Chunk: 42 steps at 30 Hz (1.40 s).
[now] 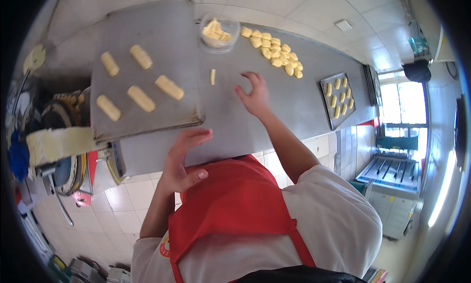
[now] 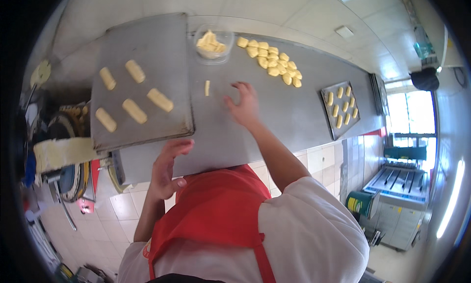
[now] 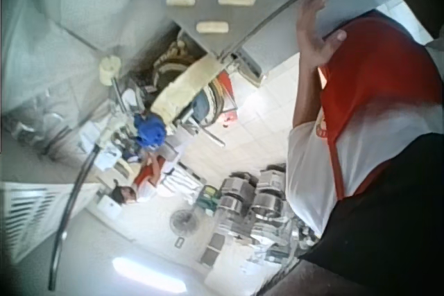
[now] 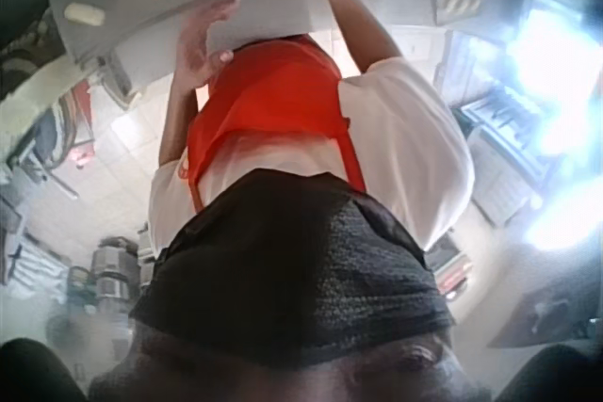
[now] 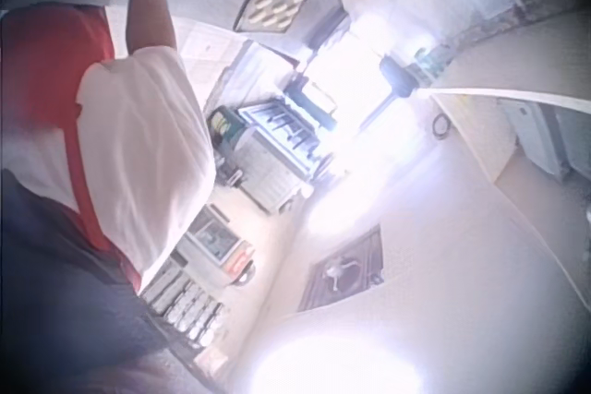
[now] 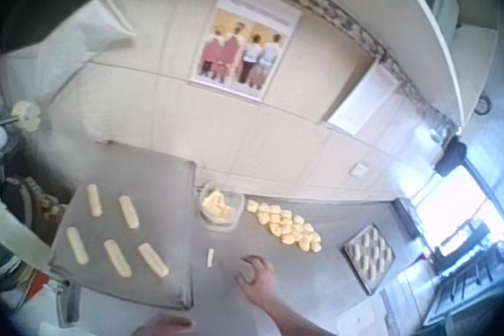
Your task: The person shapes dough pieces by hand on a metal table, placing pieces of cheese inside before rolling them into cylinders and arranging them on baking sheets.
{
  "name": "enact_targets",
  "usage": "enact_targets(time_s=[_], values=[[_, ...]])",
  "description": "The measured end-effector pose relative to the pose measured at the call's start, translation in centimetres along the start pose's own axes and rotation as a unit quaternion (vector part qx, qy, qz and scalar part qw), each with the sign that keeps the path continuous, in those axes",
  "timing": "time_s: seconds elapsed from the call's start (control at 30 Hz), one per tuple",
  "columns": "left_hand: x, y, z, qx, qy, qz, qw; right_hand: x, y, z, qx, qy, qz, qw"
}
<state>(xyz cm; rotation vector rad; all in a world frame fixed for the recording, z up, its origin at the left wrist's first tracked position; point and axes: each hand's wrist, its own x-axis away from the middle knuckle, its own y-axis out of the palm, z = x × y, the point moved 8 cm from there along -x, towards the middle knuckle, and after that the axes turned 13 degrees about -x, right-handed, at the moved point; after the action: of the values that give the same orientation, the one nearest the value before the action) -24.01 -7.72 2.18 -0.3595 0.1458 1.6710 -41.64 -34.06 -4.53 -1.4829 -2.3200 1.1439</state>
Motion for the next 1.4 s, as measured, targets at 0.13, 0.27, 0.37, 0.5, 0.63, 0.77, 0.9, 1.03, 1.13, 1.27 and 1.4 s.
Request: enact_targets(time_s=[0.13, 0.27, 0.37, 0.5, 0.63, 0.77, 0.9, 1.03, 1.13, 1.27, 1.4], values=[[-4.3, 6.3, -1.5, 0.015, -0.049, -0.096, 0.994, 2.6, -9.5, 17.7, 0.132, 0.146, 0.059, 0.979], [-10.4, 12.3, -3.6, -0.023, -0.075, -0.136, 0.988, -1.0, -14.9, 27.1, 0.094, 0.175, 0.083, 0.977], [-15.1, 17.7, -5.9, 0.018, -0.084, -0.132, 0.987, -5.5, -14.2, 28.4, 0.095, 0.12, -0.007, 0.988], [-20.4, 24.9, -9.8, 0.053, -0.133, -0.144, 0.979, -8.6, -15.2, 29.7, 0.111, 0.122, -0.06, 0.984], [-23.6, 28.2, -12.7, 0.04, -0.186, -0.012, 0.982, -5.5, -20.7, 23.0, 0.031, 0.022, 0.038, 0.999], [-23.2, 31.1, -15.1, 0.151, -0.326, 0.074, 0.93, 2.8, -20.7, 13.6, -0.207, 0.076, 0.009, 0.975], [-20.4, 29.3, -16.1, -0.083, -0.276, 0.086, 0.954, 7.4, -16.3, 11.0, -0.409, 0.167, 0.162, 0.882], [-17.2, 28.3, -13.8, -0.226, -0.236, 0.119, 0.938, 9.1, -10.4, 13.4, -0.415, 0.29, 0.133, 0.852], [-13.8, 27.0, -14.2, -0.146, -0.237, 0.12, 0.953, 9.9, -8.1, 13.9, -0.489, 0.383, 0.092, 0.778], [-8.4, 21.4, -21.8, 0.186, -0.306, 0.12, 0.926, 7.1, -13.1, 2.8, -0.407, 0.206, -0.119, 0.882], [-1.7, 14.0, -22.0, 0.089, -0.331, 0.181, 0.922, 7.4, -26.3, -12.1, -0.035, -0.37, 0.192, 0.908]])
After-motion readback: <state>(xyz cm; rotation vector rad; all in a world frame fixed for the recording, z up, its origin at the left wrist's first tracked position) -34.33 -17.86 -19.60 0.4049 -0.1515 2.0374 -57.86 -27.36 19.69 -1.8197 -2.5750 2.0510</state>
